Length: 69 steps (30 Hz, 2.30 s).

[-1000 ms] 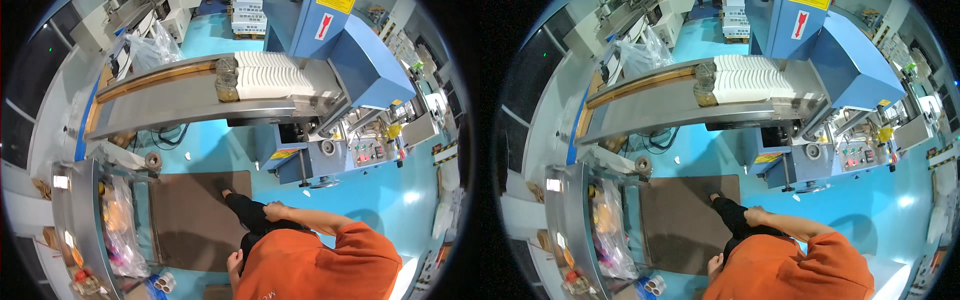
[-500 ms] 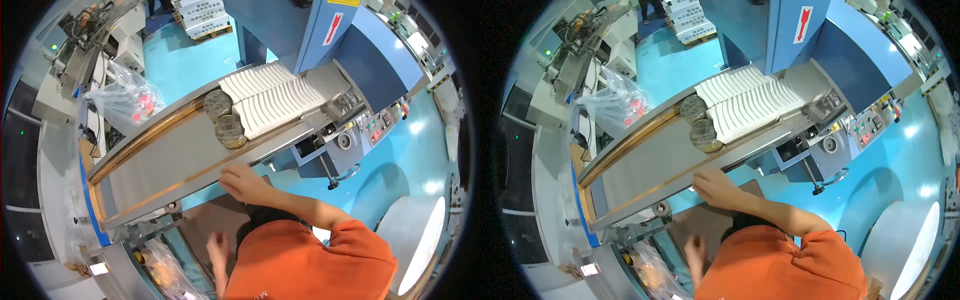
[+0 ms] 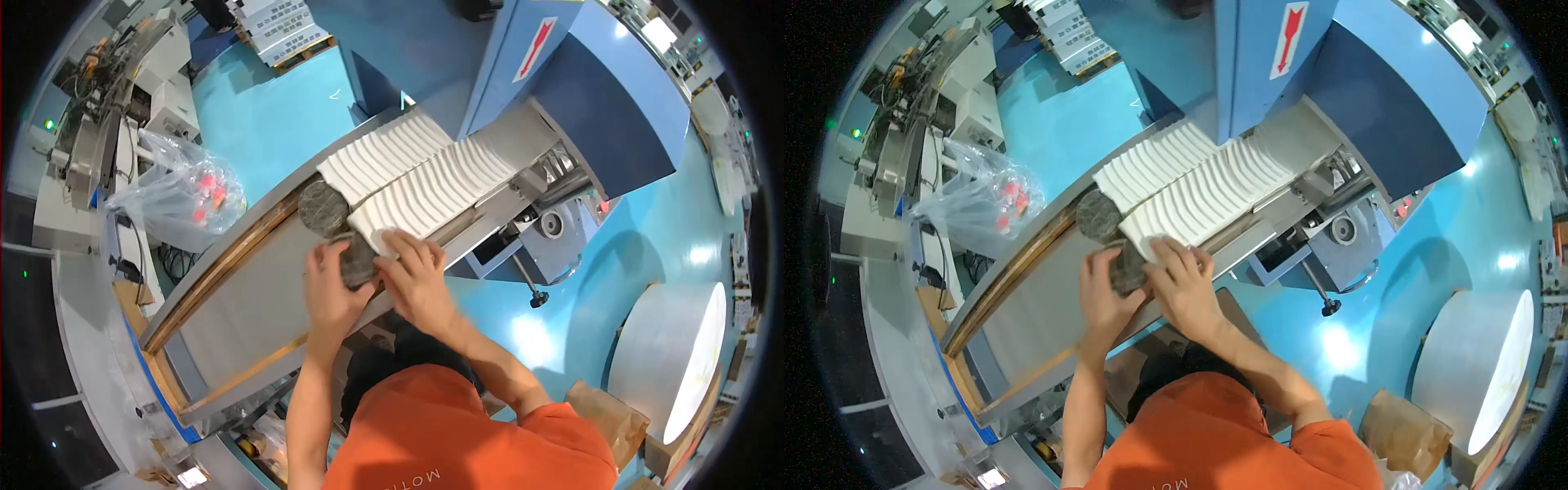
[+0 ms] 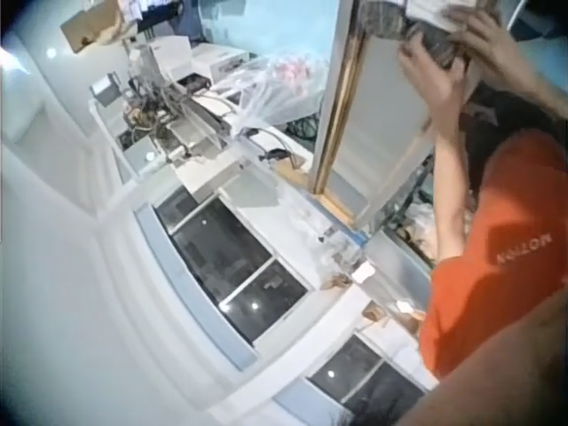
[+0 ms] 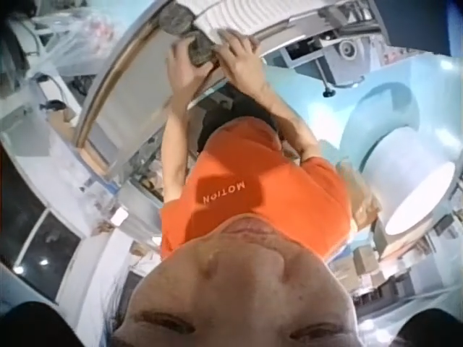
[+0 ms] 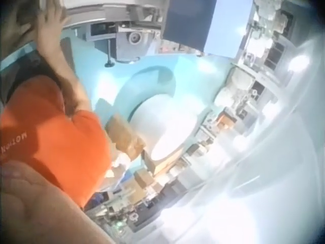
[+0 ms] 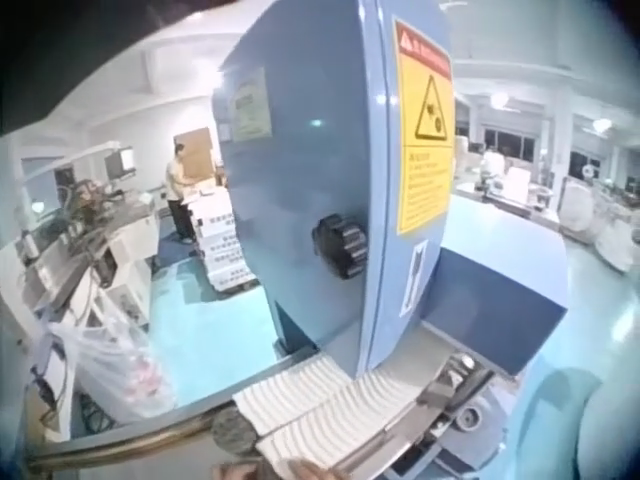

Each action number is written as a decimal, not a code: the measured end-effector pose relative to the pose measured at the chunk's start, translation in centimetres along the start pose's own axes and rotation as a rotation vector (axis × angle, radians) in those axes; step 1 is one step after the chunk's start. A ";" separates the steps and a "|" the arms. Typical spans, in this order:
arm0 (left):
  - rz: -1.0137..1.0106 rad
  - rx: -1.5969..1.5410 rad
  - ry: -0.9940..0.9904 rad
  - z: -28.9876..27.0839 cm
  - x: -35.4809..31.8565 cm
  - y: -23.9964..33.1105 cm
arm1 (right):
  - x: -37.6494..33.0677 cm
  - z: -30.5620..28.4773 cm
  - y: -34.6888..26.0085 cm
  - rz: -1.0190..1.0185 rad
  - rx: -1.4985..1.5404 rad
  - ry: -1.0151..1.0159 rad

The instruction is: Collect stacks of paper products from a machine and place them onto a conveyor belt for packaging.

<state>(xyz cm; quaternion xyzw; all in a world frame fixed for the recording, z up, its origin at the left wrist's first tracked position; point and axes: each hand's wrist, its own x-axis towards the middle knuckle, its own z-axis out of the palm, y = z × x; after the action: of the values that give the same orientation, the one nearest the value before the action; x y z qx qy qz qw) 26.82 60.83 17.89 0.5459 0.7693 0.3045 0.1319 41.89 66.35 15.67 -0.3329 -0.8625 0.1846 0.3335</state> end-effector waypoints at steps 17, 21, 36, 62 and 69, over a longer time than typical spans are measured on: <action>-0.354 -0.650 -0.089 2.8 -1.8 0.3 | 2.3 -2.3 4.9 0.418 -0.301 0.385; -0.367 -0.665 -0.097 3.3 -1.9 0.2 | 1.9 -2.0 5.6 0.391 -0.352 0.372; -0.404 -0.635 -0.166 1.9 -2.2 0.7 | 4.4 -2.4 5.7 0.354 -0.405 0.301; -0.635 -0.734 1.048 -19.7 -31.9 -17.0 | -3.8 16.6 -33.4 -0.103 0.865 -0.821; -1.014 -0.670 1.812 -20.8 -47.6 -21.1 | -14.2 34.9 -55.0 -0.676 0.791 -1.662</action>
<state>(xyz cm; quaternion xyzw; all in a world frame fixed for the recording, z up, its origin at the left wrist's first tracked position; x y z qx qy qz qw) 17.24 5.68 15.05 -0.3254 0.5946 0.6978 -0.2316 0.59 14.06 14.18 0.3034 -0.7483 0.5308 -0.2573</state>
